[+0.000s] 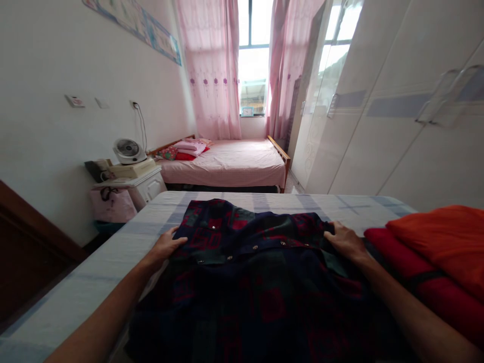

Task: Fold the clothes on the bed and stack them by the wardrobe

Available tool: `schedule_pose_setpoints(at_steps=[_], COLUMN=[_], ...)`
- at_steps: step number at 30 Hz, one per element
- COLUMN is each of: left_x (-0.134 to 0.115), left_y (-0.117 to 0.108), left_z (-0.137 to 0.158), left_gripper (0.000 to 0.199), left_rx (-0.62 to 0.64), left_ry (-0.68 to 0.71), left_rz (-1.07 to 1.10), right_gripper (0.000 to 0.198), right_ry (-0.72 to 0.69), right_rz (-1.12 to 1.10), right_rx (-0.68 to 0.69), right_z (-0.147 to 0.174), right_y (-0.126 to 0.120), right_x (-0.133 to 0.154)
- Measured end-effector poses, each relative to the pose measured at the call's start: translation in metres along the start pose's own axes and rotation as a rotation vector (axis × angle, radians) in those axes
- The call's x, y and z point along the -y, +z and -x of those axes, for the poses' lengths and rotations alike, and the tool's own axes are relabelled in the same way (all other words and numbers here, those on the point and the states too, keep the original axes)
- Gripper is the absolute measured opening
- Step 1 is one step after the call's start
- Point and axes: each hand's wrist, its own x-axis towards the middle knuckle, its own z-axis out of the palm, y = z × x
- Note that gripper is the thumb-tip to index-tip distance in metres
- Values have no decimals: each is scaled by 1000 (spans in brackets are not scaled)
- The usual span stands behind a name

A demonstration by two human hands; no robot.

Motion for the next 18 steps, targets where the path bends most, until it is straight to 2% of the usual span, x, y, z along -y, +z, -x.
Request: schedule_pose_setpoints(at_steps=[4, 7, 10, 13, 16, 18], left_x=[23, 48, 55, 43, 29, 23], left_y=[-25, -42, -45, -32, -13, -1], left_z=[15, 21, 12, -16, -48, -64], left_gripper=[64, 61, 61, 57, 58, 60], left_rx=[-18, 46, -60, -166, -163, -156], left_ry=[43, 117, 180, 280, 310, 314], left_rz=[-123, -335, -459, -556, -607, -628], right_gripper=[46, 42, 44, 45, 47, 48], right_ry=[15, -97, -202, -242, -203, -166], right_rz=[50, 225, 276, 190, 144, 137], right_rx=[-211, -316, -349, -246, -90, -42], right_z=[12, 18, 12, -7, -30, -41], right_y=[-20, -29, -26, -16, -2, 7], right_x=[-7, -11, -5, 7, 15, 16])
